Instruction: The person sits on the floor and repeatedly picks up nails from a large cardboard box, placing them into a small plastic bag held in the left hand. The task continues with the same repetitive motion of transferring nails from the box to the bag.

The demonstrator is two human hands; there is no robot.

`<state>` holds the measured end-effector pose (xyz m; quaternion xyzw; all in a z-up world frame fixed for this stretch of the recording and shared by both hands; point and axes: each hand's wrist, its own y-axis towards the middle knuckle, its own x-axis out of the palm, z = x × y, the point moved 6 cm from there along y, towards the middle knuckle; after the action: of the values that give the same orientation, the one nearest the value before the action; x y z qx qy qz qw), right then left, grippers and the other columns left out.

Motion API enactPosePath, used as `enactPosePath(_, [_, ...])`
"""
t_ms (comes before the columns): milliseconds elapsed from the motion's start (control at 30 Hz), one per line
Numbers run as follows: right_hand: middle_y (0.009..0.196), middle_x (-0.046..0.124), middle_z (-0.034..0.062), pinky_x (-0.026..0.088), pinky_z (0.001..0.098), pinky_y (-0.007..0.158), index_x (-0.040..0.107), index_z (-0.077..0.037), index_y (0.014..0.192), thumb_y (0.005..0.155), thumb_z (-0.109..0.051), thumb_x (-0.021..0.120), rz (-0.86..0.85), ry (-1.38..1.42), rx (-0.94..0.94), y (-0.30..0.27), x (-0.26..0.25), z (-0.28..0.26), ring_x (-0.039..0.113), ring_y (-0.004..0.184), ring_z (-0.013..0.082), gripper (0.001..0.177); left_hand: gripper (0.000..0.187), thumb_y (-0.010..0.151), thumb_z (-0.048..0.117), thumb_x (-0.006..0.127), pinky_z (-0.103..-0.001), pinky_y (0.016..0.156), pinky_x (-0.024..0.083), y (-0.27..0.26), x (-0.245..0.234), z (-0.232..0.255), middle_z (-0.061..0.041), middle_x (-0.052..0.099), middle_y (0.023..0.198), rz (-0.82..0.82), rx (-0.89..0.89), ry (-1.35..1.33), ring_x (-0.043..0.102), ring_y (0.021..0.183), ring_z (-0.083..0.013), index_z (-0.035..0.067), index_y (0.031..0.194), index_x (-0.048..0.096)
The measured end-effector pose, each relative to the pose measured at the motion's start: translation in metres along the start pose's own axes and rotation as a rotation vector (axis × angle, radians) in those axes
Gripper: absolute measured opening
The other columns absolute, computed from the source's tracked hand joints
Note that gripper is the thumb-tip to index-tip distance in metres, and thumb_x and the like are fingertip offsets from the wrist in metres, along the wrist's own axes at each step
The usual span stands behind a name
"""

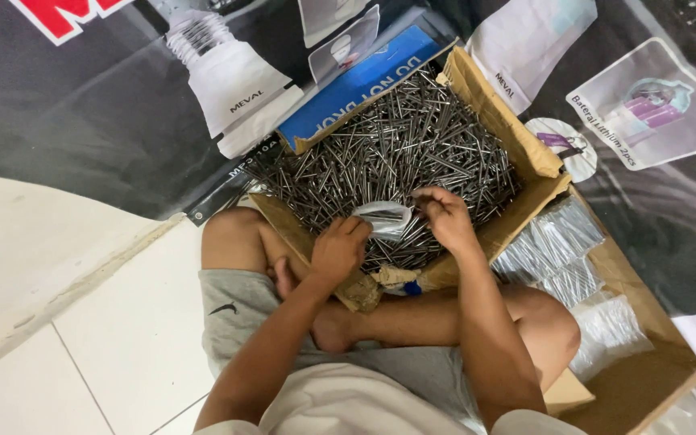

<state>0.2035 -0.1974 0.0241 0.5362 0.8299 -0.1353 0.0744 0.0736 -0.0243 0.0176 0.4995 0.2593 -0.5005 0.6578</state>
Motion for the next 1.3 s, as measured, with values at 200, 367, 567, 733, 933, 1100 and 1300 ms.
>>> enactPosePath(200, [0.104,0.067,0.0210,0.054,0.0505,0.082,0.070,-0.018,0.115,0.079,-0.016,0.068,-0.044,-0.692,0.116,-0.009,0.011,-0.025,0.067,0.095,0.0428,0.036,0.017,0.083,0.005,0.058,-0.031,0.073,0.053,-0.006,-0.003,-0.004,-0.003,0.060,0.094,0.056,-0.026,-0.038,0.064,0.087,-0.0274,0.014,0.096,0.065])
enactPosePath(367, [0.111,0.065,0.0178,0.055,0.0489,0.086,0.066,-0.023,0.121,0.081,-0.022,0.067,-0.152,-0.892,0.145,0.009,0.019,0.050,0.067,0.099,0.0404,0.040,0.018,0.082,0.004,0.056,-0.030,0.076,0.052,-0.014,-0.013,-0.002,-0.001,0.058,0.093,0.050,0.005,-0.035,0.063,0.085,-0.0236,0.015,0.095,0.064])
enactPosePath(567, [0.120,0.057,0.0139,0.055,0.0451,0.087,0.069,-0.031,0.116,0.086,-0.027,0.061,-0.102,-1.046,0.179,0.019,0.031,0.065,0.066,0.104,0.0388,0.031,0.014,0.083,0.008,0.058,-0.032,0.079,0.053,-0.009,-0.031,0.006,-0.002,0.060,0.106,0.040,0.025,-0.086,0.062,0.094,-0.0247,0.015,0.094,0.062])
enactPosePath(733, [0.114,0.057,0.0135,0.054,0.0444,0.088,0.073,-0.025,0.110,0.087,-0.020,0.059,0.043,-1.058,-0.003,0.016,0.024,0.057,0.063,0.104,0.0393,0.027,0.010,0.083,0.013,0.060,-0.035,0.077,0.055,-0.010,-0.027,0.007,-0.002,0.062,0.116,0.023,0.046,-0.059,0.063,0.097,-0.0258,0.017,0.093,0.060])
enactPosePath(933, [0.083,0.068,0.0088,0.054,0.0401,0.074,0.074,-0.012,0.095,0.085,-0.002,0.074,0.473,-0.505,-0.589,-0.024,-0.003,-0.031,0.068,0.081,0.0334,0.014,0.011,0.084,0.011,0.058,-0.033,0.074,0.056,-0.010,-0.017,-0.004,-0.004,0.061,0.117,0.108,0.003,-0.081,0.064,0.097,-0.0270,0.015,0.094,0.059])
enactPosePath(1100, [0.079,0.060,0.0062,0.052,0.0288,0.074,0.067,0.006,0.103,0.084,0.008,0.075,0.470,0.140,-0.462,-0.045,-0.006,-0.065,0.059,0.079,0.0122,0.020,0.016,0.083,0.007,0.056,-0.036,0.091,0.051,0.002,-0.023,-0.014,-0.006,0.060,0.120,0.117,-0.014,-0.106,0.062,0.106,-0.0277,0.014,0.098,0.058])
enactPosePath(1300, [0.074,0.067,0.0083,0.053,0.0286,0.065,0.071,0.001,0.092,0.075,0.011,0.078,0.297,0.152,-0.357,-0.036,0.013,-0.054,0.062,0.071,0.0117,0.020,0.019,0.080,0.010,0.056,-0.040,0.088,0.054,-0.011,-0.025,-0.011,-0.004,0.057,0.126,0.020,-0.086,-0.116,0.061,0.107,-0.0304,0.016,0.098,0.058])
